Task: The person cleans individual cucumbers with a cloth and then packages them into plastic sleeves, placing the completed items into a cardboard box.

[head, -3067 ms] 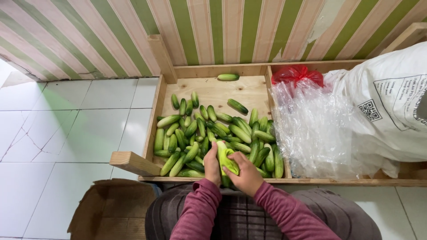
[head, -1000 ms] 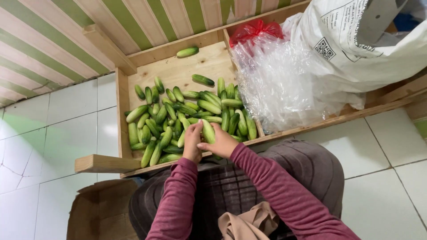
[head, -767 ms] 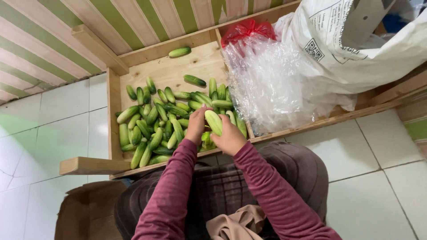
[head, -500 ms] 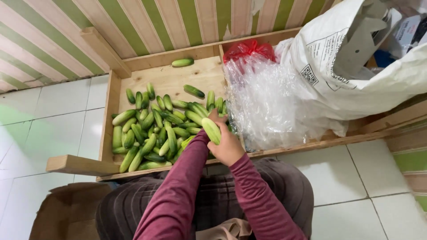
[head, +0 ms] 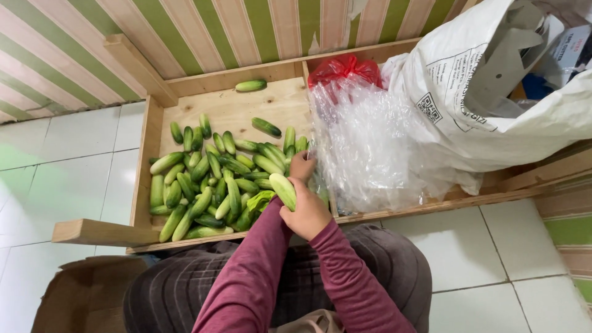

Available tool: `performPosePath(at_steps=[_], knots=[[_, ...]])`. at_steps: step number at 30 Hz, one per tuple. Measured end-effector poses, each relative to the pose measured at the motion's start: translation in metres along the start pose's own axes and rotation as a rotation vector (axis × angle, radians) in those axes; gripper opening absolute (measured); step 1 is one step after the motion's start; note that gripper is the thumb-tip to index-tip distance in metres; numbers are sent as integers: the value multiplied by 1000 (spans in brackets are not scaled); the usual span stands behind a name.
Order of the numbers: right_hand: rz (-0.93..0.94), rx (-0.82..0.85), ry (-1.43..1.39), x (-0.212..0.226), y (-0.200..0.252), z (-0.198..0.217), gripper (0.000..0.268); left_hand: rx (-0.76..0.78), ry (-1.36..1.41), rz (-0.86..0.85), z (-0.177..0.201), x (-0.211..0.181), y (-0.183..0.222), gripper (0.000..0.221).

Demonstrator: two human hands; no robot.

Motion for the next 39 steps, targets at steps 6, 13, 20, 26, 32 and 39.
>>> performPosePath(at_steps=[6, 13, 20, 26, 32, 39], knots=[[39, -99, -66, 3, 3, 16, 75, 67, 418, -19, 68, -43, -17, 27], [23, -248, -188, -9, 1, 27, 70, 191, 591, -305, 197, -179, 106, 50], [273, -382, -553, -13, -3, 32, 61, -26, 622, -327, 257, -166, 206, 17], [346, -399, -618, 7, 12, 31, 54, -122, 670, -399, 265, -147, 228, 12], [522, -548, -633, 28, 36, 52, 57, -142, 630, -400, 260, -133, 216, 17], [597, -759, -475, 31, 63, 90, 56, -149, 553, -359, 260, -135, 220, 28]])
Point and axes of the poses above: each hand's wrist, its own y-axis away from the middle knuckle, its own z-axis out of the back of the hand, x = y × z, the point moved 9 cm from there along -y, towards the middle knuckle, and after that the axes turned 3 degrees about y, right-handed, at the moved point
